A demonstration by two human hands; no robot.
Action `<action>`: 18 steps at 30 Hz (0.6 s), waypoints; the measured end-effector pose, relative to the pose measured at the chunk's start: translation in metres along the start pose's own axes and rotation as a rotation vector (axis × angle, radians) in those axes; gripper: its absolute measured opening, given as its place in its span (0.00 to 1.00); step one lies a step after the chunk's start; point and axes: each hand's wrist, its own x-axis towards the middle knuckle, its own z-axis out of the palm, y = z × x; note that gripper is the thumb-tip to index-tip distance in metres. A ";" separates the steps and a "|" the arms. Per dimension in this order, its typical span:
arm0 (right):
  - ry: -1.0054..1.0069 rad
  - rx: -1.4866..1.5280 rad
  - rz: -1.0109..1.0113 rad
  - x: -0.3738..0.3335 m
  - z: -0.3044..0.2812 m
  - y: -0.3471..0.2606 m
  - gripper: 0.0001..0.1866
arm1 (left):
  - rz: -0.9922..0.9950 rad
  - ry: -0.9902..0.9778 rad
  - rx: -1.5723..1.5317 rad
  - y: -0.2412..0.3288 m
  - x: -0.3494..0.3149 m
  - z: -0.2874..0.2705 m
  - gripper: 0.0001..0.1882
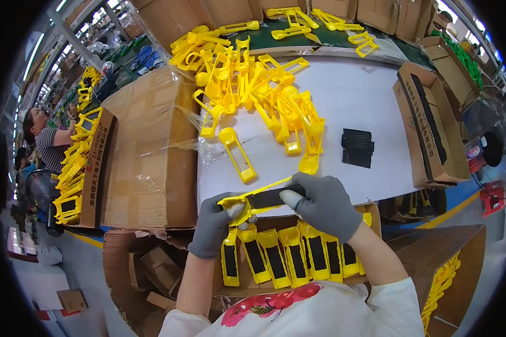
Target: Assembling solar lamps by inserting black panels into yellow plastic housings.
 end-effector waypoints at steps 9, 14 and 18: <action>0.025 -0.019 0.112 -0.017 0.024 0.013 0.11 | 0.022 0.025 0.080 -0.018 -0.009 0.007 0.14; -0.056 -0.005 0.138 -0.023 0.038 0.023 0.09 | 0.021 0.038 0.073 -0.031 -0.021 0.013 0.14; 0.006 -0.137 -0.049 -0.030 0.028 0.017 0.11 | 0.014 0.014 0.115 -0.036 -0.015 0.015 0.15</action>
